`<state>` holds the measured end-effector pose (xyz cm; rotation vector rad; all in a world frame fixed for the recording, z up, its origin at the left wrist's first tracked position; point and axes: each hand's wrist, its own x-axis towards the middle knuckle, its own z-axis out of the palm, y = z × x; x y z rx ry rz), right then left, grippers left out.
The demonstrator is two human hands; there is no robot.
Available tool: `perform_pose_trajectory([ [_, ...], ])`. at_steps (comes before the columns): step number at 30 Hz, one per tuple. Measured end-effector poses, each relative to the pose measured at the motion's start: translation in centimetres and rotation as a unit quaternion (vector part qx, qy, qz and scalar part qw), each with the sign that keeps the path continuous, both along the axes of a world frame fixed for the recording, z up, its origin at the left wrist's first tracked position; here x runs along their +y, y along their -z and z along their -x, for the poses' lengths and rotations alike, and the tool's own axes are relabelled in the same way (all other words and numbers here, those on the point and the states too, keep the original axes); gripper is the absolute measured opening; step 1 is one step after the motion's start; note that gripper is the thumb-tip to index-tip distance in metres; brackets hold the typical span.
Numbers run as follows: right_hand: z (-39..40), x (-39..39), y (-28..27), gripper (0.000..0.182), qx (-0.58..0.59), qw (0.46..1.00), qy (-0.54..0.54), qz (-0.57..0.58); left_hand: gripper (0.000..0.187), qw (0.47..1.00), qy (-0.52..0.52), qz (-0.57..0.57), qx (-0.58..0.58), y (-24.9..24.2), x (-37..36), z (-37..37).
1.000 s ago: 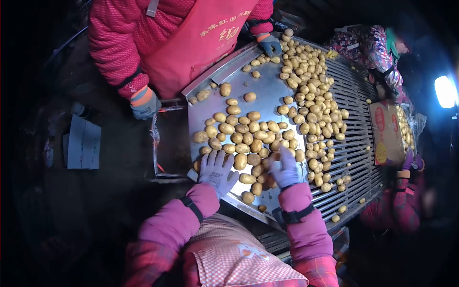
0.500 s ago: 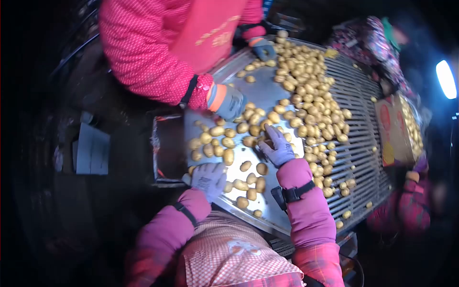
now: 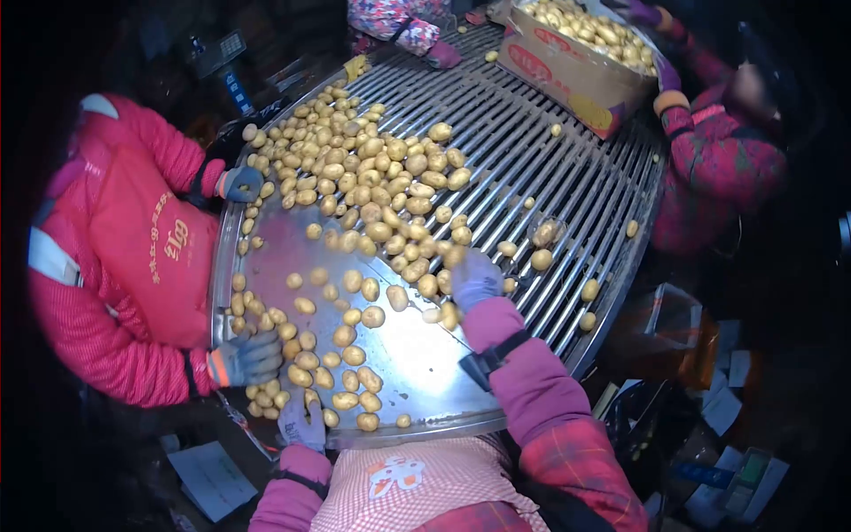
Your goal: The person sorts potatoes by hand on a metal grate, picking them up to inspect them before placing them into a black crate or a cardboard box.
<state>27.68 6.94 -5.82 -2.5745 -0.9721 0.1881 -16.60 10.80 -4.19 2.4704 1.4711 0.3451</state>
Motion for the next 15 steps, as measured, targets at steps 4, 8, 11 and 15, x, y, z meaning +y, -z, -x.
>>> perform_pose_trajectory([
  [4, 4.8, -1.5, -1.1, 0.031, -0.242, 0.966, -0.060, -0.070, 0.041, 0.999, -0.005, 0.030, -0.020, 0.6, -0.4, 0.0],
  [8, 5.4, -1.6, -1.9, 0.037, -0.035, 0.968, -0.152, -0.195, 0.040, 1.000, 0.008, 0.002, -0.028, 0.3, -0.2, -0.1],
  [11, -2.2, -5.9, -7.2, 0.022, -0.026, 0.970, -0.062, -0.232, 0.039, 1.000, 0.004, -0.008, -0.007, 0.0, -0.3, -0.1],
  [15, -12.6, -18.4, -6.8, 0.054, -0.045, 0.993, -0.011, 0.110, 0.041, 1.000, -0.010, 0.019, 0.023, -0.5, -0.4, 0.0],
])
